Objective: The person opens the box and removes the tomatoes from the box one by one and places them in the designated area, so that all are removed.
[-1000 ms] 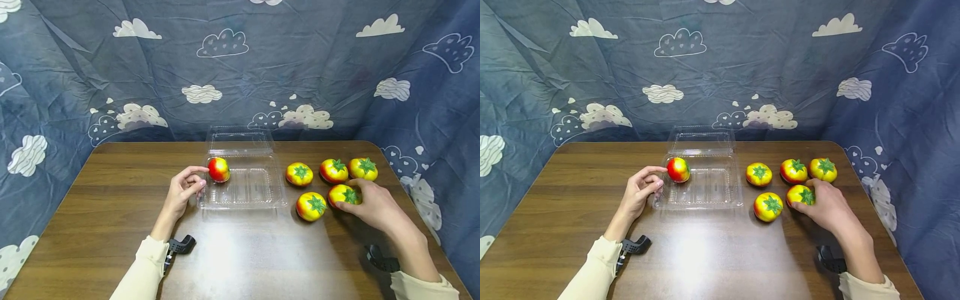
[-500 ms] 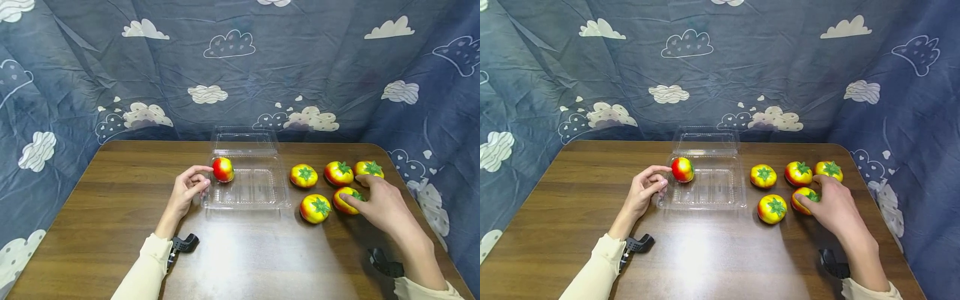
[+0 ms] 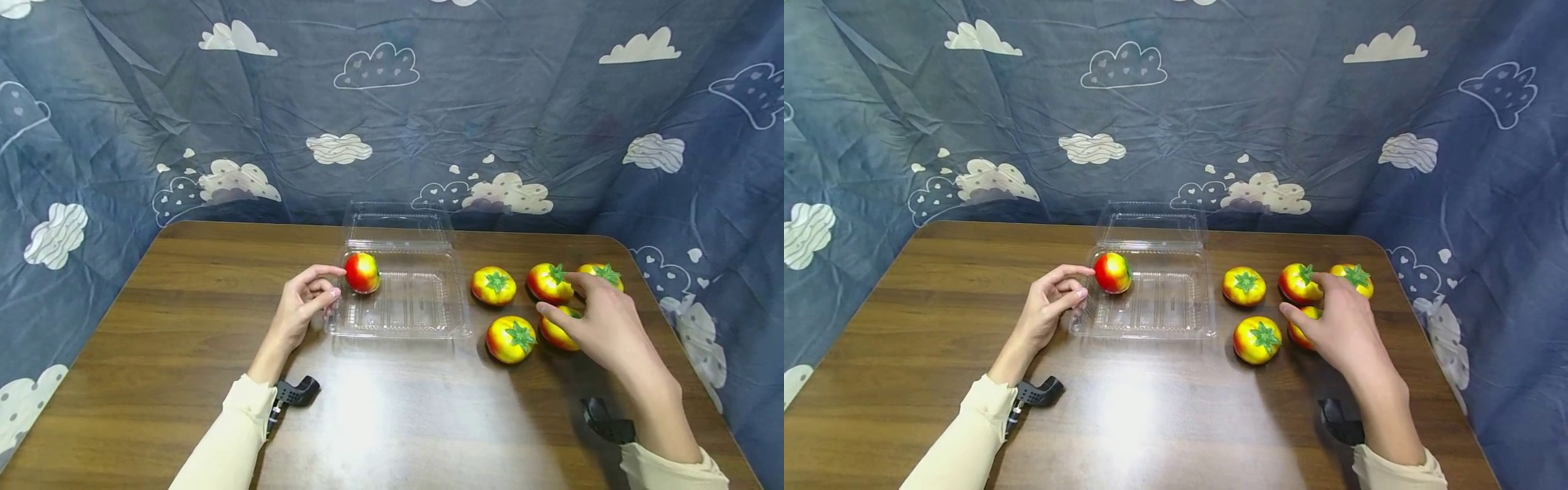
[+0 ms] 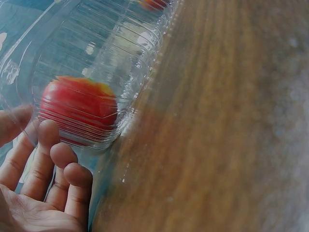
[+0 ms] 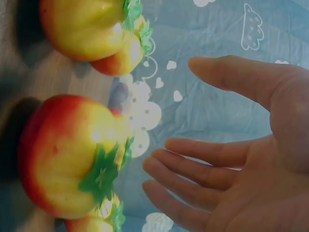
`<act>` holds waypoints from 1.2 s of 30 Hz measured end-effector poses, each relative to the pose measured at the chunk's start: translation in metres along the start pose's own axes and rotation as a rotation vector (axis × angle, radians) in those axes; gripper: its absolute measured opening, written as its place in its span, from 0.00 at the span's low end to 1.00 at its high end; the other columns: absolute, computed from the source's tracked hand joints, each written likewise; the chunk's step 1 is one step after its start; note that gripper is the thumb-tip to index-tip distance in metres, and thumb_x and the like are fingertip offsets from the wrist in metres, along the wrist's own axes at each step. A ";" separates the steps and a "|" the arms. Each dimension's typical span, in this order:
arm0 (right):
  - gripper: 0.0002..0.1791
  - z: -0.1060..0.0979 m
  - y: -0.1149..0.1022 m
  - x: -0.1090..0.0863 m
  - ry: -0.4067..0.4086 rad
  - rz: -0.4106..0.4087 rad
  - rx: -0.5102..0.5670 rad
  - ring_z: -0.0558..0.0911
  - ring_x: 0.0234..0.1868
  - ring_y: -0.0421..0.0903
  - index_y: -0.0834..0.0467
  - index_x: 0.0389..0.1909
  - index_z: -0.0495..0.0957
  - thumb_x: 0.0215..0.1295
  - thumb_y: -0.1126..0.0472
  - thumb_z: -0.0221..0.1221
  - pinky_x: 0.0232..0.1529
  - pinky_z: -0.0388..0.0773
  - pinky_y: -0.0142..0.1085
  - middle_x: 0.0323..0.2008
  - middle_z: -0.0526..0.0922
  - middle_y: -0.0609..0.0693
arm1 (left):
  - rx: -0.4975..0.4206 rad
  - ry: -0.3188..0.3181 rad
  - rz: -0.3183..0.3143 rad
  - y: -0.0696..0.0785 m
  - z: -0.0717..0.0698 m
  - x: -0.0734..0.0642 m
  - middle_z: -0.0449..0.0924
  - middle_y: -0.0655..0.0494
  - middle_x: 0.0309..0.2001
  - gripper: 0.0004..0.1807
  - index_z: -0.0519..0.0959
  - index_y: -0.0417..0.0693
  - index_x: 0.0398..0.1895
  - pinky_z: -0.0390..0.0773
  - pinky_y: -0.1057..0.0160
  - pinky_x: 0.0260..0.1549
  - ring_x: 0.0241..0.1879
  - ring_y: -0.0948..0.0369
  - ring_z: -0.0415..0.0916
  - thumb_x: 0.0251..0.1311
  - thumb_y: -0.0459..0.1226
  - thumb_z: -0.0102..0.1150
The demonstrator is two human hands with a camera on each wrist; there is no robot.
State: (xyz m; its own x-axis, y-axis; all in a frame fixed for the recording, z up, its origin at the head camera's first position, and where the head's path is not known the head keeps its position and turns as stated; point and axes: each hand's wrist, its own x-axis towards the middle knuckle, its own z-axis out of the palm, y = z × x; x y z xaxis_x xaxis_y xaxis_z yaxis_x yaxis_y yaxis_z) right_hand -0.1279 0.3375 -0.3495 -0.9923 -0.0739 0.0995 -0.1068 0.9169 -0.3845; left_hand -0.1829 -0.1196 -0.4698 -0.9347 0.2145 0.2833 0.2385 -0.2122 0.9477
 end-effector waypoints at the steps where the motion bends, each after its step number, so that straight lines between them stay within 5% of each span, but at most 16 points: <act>1: 0.43 0.001 -0.002 0.000 -0.001 0.002 0.003 0.76 0.59 0.75 0.76 0.66 0.71 0.67 0.44 0.69 0.60 0.68 0.71 0.60 0.77 0.77 | 0.001 -0.002 0.001 0.000 0.000 0.000 0.79 0.51 0.24 0.19 0.75 0.24 0.59 0.75 0.68 0.17 0.18 0.58 0.71 0.66 0.22 0.61; 15: 0.40 0.009 -0.037 0.009 -0.046 0.015 0.080 0.73 0.64 0.73 0.72 0.68 0.71 0.68 0.45 0.68 0.67 0.66 0.69 0.63 0.76 0.73 | -0.010 -0.006 -0.023 -0.003 0.002 0.000 0.78 0.48 0.24 0.18 0.77 0.28 0.58 0.74 0.67 0.18 0.18 0.58 0.71 0.66 0.23 0.62; 27: 0.38 0.014 -0.077 0.035 -0.064 -0.051 0.149 0.75 0.66 0.69 0.68 0.69 0.72 0.68 0.47 0.69 0.68 0.68 0.64 0.65 0.77 0.68 | -0.006 0.018 0.001 0.001 0.000 0.003 0.80 0.53 0.24 0.18 0.76 0.24 0.57 0.73 0.67 0.17 0.18 0.60 0.71 0.65 0.22 0.62; 36: 0.36 0.023 -0.105 0.049 -0.080 -0.060 0.187 0.74 0.69 0.66 0.67 0.69 0.73 0.68 0.48 0.68 0.73 0.66 0.60 0.66 0.78 0.65 | -0.012 0.017 -0.005 0.001 0.002 0.002 0.79 0.48 0.24 0.19 0.75 0.23 0.58 0.74 0.68 0.17 0.18 0.60 0.72 0.65 0.22 0.62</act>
State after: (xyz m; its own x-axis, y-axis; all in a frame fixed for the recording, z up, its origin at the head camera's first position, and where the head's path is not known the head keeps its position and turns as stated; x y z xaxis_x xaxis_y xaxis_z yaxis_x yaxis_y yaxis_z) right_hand -0.1670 0.2289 -0.3256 -0.9848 -0.1642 0.0574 -0.1687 0.8214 -0.5447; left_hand -0.1845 -0.1176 -0.4683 -0.9402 0.1996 0.2762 0.2310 -0.2224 0.9472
